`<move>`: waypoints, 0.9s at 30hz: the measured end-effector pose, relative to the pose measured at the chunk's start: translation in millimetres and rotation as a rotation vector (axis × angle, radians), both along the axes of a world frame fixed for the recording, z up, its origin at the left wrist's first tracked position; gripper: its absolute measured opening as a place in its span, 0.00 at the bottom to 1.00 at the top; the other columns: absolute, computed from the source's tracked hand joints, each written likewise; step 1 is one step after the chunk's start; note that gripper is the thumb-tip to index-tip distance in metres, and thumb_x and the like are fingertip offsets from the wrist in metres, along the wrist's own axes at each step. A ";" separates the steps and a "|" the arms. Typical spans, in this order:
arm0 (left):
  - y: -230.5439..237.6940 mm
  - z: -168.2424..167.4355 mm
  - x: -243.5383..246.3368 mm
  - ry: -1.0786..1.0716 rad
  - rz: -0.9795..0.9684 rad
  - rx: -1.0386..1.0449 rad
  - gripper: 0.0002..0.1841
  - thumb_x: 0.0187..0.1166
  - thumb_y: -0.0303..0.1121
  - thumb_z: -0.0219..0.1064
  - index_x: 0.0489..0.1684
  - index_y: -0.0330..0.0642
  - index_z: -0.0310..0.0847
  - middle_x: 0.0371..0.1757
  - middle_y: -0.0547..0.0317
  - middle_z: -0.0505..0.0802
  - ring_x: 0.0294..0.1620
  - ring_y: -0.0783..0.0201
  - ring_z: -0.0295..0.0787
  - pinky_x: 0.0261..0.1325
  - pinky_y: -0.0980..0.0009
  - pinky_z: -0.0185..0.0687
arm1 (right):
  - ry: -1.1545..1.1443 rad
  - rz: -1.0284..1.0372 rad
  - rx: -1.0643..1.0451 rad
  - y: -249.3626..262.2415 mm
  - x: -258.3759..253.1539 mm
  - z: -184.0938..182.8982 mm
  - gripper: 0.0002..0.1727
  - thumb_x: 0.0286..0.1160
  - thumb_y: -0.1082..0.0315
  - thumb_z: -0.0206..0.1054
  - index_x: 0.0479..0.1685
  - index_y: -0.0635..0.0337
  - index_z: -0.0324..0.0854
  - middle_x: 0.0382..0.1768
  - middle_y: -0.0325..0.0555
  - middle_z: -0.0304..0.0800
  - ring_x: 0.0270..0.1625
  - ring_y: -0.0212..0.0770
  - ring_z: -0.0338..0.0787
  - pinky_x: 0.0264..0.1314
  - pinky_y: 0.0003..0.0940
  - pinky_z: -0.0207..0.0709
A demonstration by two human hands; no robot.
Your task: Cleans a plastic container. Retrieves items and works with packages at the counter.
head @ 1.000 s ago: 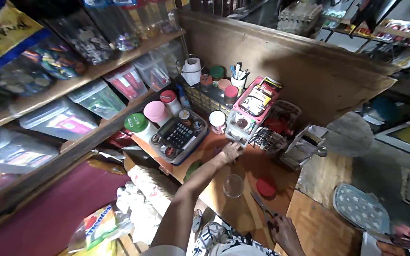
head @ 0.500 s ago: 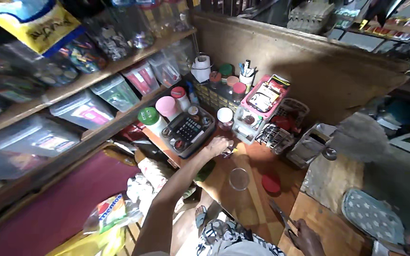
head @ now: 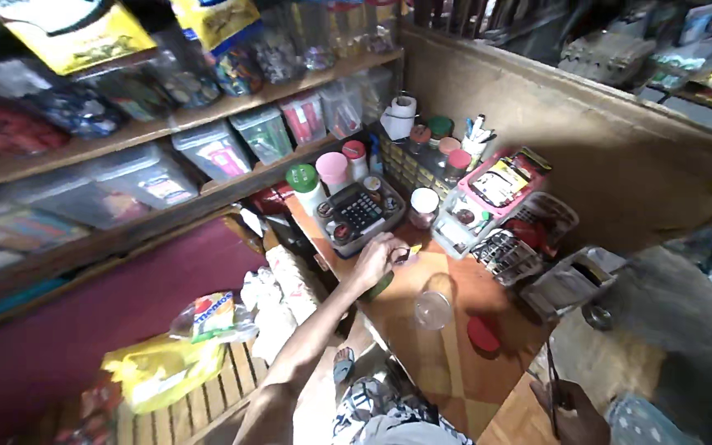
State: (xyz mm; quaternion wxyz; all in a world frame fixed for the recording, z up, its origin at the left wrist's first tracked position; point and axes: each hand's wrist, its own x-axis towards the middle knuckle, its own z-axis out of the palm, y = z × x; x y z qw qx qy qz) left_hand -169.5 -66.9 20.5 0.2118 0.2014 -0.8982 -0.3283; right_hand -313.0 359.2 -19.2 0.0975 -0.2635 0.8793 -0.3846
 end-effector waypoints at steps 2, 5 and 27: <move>4.2 4.9 32.8 0.091 0.093 -0.011 0.14 0.86 0.37 0.63 0.51 0.38 0.91 0.51 0.47 0.94 0.60 0.52 0.89 0.71 0.55 0.80 | 0.018 0.159 -0.108 -22.0 5.3 8.1 0.22 0.68 0.65 0.78 0.44 0.82 0.82 0.36 0.65 0.90 0.39 0.51 0.91 0.50 0.48 0.85; 27.8 2.8 88.0 0.110 0.133 -0.022 0.13 0.86 0.37 0.63 0.50 0.40 0.91 0.54 0.48 0.92 0.61 0.54 0.89 0.70 0.57 0.82 | -0.077 0.385 -0.278 -63.5 26.4 11.6 0.19 0.66 0.67 0.77 0.44 0.78 0.81 0.41 0.53 0.92 0.47 0.34 0.91 0.56 0.32 0.86; 267.6 -19.5 351.6 -0.016 0.544 0.102 0.15 0.85 0.42 0.66 0.42 0.39 0.93 0.39 0.49 0.93 0.50 0.53 0.90 0.62 0.62 0.83 | -0.458 1.074 -0.362 -152.2 273.9 -1.1 0.18 0.53 0.68 0.83 0.37 0.71 0.83 0.34 0.38 0.93 0.38 0.20 0.90 0.49 0.18 0.85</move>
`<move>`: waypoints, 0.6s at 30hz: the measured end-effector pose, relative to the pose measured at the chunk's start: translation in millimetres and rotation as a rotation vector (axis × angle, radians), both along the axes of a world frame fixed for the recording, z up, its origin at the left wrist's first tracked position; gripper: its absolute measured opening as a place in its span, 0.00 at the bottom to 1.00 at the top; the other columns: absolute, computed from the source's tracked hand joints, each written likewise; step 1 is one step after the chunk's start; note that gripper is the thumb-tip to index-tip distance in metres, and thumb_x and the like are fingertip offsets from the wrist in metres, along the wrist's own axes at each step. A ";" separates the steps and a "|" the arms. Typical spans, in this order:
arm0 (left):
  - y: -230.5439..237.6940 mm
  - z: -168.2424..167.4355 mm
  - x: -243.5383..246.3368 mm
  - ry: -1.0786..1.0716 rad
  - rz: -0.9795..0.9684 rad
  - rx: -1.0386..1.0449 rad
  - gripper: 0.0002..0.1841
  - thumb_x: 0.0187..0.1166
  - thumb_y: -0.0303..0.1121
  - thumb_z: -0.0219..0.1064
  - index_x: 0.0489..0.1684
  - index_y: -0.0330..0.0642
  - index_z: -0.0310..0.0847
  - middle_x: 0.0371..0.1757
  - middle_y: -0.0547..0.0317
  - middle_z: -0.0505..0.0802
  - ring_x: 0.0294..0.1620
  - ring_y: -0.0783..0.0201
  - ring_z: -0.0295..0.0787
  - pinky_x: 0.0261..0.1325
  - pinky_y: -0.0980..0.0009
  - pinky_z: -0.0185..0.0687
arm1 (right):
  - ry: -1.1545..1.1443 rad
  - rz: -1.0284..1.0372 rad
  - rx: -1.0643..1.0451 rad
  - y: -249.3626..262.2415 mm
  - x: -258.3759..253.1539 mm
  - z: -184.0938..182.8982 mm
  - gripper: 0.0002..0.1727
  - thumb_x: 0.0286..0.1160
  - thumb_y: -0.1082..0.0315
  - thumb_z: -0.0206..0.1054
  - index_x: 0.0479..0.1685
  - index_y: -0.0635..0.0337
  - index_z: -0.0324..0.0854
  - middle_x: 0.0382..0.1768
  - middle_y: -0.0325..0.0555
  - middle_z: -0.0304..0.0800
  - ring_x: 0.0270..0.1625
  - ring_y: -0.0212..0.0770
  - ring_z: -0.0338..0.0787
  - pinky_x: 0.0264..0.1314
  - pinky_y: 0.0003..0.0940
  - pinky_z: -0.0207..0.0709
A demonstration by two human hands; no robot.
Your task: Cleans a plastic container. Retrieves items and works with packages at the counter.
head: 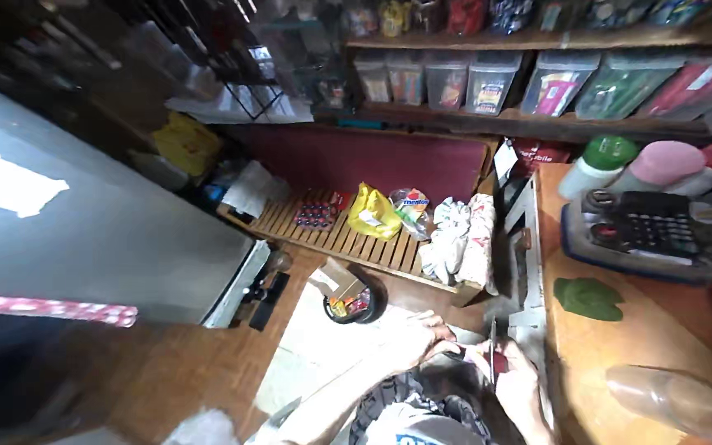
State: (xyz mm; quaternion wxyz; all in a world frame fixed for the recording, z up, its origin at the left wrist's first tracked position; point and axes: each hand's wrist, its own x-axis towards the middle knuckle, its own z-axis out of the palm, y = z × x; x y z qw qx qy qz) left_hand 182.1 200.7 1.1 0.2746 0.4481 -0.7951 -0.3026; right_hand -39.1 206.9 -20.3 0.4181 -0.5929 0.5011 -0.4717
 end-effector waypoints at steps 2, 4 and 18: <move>-2.6 13.3 11.4 -0.006 -0.056 -0.010 0.15 0.87 0.41 0.64 0.45 0.39 0.92 0.40 0.49 0.92 0.47 0.55 0.91 0.58 0.63 0.85 | -0.055 -0.037 -0.017 2.6 10.6 1.5 0.19 0.50 0.67 0.84 0.36 0.68 0.82 0.34 0.33 0.93 0.39 0.16 0.90 0.49 0.15 0.84; -10.6 25.7 16.7 0.040 -0.097 0.020 0.13 0.85 0.38 0.65 0.44 0.38 0.93 0.41 0.49 0.94 0.49 0.56 0.91 0.60 0.63 0.85 | -0.141 -0.076 0.060 7.1 17.6 12.6 0.20 0.50 0.70 0.83 0.39 0.68 0.81 0.34 0.32 0.92 0.38 0.16 0.89 0.47 0.15 0.84; -76.8 22.6 -107.0 -0.005 -0.476 0.010 0.12 0.82 0.42 0.69 0.43 0.46 0.95 0.43 0.61 0.94 0.53 0.67 0.87 0.65 0.65 0.80 | 0.140 -0.327 0.076 50.6 -118.9 14.8 0.25 0.60 0.54 0.82 0.44 0.68 0.86 0.37 0.45 0.92 0.42 0.30 0.90 0.51 0.28 0.84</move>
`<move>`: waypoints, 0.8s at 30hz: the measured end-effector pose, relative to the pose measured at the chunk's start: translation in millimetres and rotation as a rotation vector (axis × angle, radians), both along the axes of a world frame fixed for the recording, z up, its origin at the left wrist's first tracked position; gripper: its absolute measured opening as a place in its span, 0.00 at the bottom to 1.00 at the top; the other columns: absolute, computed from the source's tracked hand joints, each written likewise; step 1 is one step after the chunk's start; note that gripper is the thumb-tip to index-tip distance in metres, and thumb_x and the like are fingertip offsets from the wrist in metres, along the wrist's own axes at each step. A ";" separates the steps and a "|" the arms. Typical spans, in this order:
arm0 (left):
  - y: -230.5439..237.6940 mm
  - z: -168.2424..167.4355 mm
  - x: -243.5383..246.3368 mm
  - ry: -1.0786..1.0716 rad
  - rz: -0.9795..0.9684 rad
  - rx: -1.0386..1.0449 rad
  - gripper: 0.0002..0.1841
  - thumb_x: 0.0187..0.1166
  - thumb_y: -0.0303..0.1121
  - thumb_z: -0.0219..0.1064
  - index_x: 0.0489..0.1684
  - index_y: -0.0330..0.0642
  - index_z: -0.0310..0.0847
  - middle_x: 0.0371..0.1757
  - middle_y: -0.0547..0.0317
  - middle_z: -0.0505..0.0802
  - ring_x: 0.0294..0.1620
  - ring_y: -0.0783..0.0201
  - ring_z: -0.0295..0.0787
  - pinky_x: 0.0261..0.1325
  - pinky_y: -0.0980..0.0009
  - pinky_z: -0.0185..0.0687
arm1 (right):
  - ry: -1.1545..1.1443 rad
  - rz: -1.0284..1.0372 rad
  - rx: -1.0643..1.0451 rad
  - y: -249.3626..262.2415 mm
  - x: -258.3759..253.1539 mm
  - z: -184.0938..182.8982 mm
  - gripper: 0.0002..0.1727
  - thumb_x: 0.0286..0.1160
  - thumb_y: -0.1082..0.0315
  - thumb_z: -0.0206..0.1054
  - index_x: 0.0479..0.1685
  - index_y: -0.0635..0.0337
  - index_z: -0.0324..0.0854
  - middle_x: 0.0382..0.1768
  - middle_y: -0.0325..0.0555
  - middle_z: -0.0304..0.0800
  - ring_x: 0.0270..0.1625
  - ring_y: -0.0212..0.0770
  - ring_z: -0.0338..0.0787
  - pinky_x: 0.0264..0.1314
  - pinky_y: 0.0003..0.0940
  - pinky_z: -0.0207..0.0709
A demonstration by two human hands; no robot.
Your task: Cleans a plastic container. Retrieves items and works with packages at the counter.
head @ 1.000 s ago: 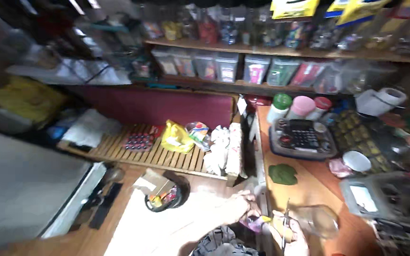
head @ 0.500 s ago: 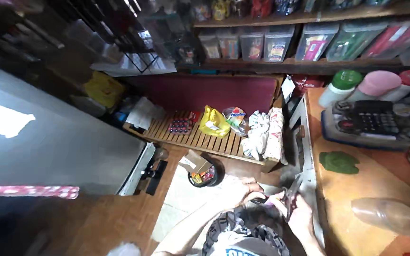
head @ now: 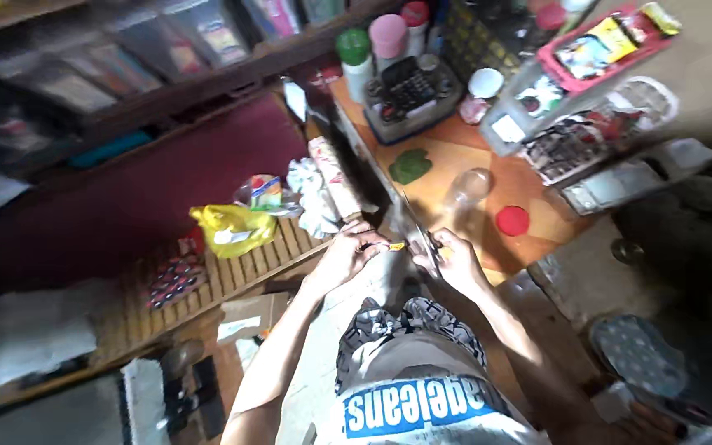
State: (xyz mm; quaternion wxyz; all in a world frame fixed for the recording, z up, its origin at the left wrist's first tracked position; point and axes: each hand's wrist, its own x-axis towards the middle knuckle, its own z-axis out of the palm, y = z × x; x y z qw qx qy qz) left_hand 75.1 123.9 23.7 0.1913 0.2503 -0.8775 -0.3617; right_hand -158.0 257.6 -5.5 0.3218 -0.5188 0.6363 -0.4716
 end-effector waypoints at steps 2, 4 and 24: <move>-6.6 -16.6 -34.0 -0.022 -0.056 -0.017 0.11 0.83 0.40 0.67 0.44 0.44 0.94 0.44 0.59 0.94 0.53 0.62 0.88 0.67 0.58 0.80 | 0.112 -0.048 0.184 38.6 -41.6 -10.2 0.32 0.62 0.47 0.80 0.52 0.69 0.84 0.41 0.50 0.90 0.45 0.36 0.88 0.54 0.35 0.82; -14.0 -29.3 -69.6 -0.041 -0.128 -0.028 0.09 0.82 0.35 0.68 0.47 0.43 0.94 0.45 0.57 0.95 0.53 0.60 0.90 0.67 0.57 0.82 | 0.230 -0.077 0.364 70.4 -79.1 -12.6 0.37 0.62 0.45 0.81 0.57 0.72 0.82 0.44 0.59 0.89 0.47 0.49 0.88 0.56 0.48 0.81; -4.9 -52.4 -242.3 -0.431 -0.584 -0.214 0.10 0.84 0.36 0.65 0.47 0.44 0.92 0.47 0.49 0.95 0.57 0.48 0.91 0.65 0.45 0.81 | 0.804 0.085 0.575 79.6 -189.4 -39.6 0.46 0.58 0.30 0.74 0.59 0.66 0.83 0.56 0.61 0.90 0.64 0.59 0.87 0.75 0.61 0.66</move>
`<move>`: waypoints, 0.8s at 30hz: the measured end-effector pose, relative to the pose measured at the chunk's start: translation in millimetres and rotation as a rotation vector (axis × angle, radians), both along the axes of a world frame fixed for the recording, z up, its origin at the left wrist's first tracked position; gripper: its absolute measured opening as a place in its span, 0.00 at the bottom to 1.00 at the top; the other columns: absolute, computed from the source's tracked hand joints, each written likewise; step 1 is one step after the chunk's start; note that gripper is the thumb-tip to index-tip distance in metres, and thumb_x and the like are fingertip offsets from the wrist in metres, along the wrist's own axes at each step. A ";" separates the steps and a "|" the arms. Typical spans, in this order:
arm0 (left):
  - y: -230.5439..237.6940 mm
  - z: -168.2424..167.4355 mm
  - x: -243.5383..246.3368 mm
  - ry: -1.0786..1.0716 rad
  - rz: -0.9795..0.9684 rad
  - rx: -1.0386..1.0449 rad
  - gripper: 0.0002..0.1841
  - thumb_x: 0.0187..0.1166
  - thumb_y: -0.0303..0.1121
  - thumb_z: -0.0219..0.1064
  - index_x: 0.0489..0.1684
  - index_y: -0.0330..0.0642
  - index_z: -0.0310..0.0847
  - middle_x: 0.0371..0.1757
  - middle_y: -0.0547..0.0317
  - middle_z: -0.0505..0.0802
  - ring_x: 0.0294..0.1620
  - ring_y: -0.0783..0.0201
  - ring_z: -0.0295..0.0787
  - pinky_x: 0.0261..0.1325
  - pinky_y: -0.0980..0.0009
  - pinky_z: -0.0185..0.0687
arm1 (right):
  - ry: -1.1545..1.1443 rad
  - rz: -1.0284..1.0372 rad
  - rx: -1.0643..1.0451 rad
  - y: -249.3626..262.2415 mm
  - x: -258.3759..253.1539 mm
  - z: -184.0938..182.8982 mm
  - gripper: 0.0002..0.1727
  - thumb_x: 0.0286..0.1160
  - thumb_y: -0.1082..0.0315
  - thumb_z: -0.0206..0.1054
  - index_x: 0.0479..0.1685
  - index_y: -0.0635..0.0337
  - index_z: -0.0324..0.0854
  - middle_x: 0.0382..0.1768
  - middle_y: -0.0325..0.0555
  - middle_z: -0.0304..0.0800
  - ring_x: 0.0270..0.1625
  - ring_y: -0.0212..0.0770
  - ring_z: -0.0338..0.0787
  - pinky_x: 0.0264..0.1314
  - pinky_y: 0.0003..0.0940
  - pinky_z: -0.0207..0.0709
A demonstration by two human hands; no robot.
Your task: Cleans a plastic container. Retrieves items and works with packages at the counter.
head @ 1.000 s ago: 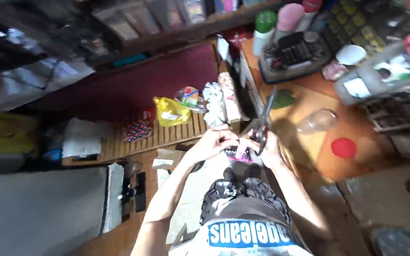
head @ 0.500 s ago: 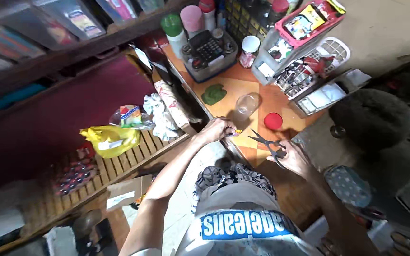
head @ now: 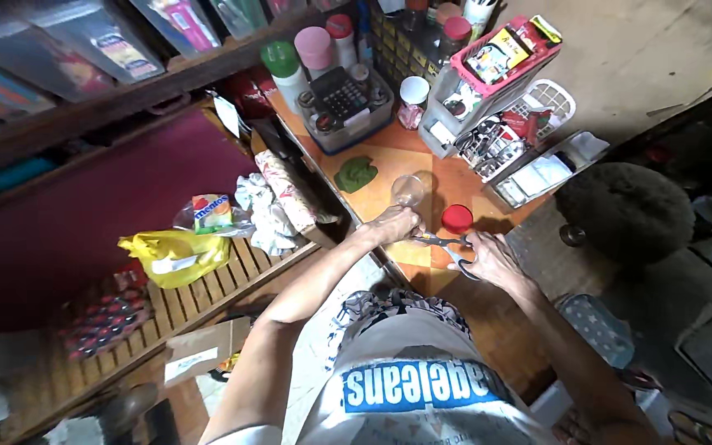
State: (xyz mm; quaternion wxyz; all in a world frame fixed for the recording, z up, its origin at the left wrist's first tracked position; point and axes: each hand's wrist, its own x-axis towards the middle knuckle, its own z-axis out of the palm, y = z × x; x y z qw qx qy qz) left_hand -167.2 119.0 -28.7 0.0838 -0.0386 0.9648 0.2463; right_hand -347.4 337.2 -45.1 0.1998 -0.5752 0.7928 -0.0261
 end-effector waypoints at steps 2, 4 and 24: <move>0.3 -3.1 -2.0 0.039 -0.002 0.002 0.11 0.84 0.37 0.66 0.46 0.43 0.93 0.51 0.48 0.94 0.60 0.48 0.90 0.66 0.47 0.82 | 0.008 0.015 -0.001 -0.9 -1.0 1.1 0.45 0.58 0.31 0.75 0.60 0.66 0.83 0.57 0.61 0.90 0.65 0.59 0.87 0.75 0.60 0.66; 1.6 -4.8 -4.9 0.039 -0.003 0.005 0.10 0.83 0.35 0.67 0.45 0.40 0.92 0.58 0.46 0.91 0.65 0.47 0.87 0.69 0.48 0.81 | 0.007 0.024 -0.005 -0.4 -1.5 -1.1 0.46 0.58 0.31 0.75 0.61 0.67 0.82 0.58 0.62 0.89 0.66 0.60 0.86 0.75 0.61 0.66; 15.0 -10.3 -20.2 -0.032 -0.050 0.189 0.13 0.86 0.33 0.62 0.51 0.32 0.87 0.55 0.37 0.91 0.63 0.40 0.86 0.71 0.45 0.75 | 0.012 0.074 0.048 -0.5 -5.8 1.3 0.40 0.65 0.34 0.72 0.56 0.66 0.84 0.48 0.61 0.92 0.57 0.60 0.91 0.70 0.58 0.73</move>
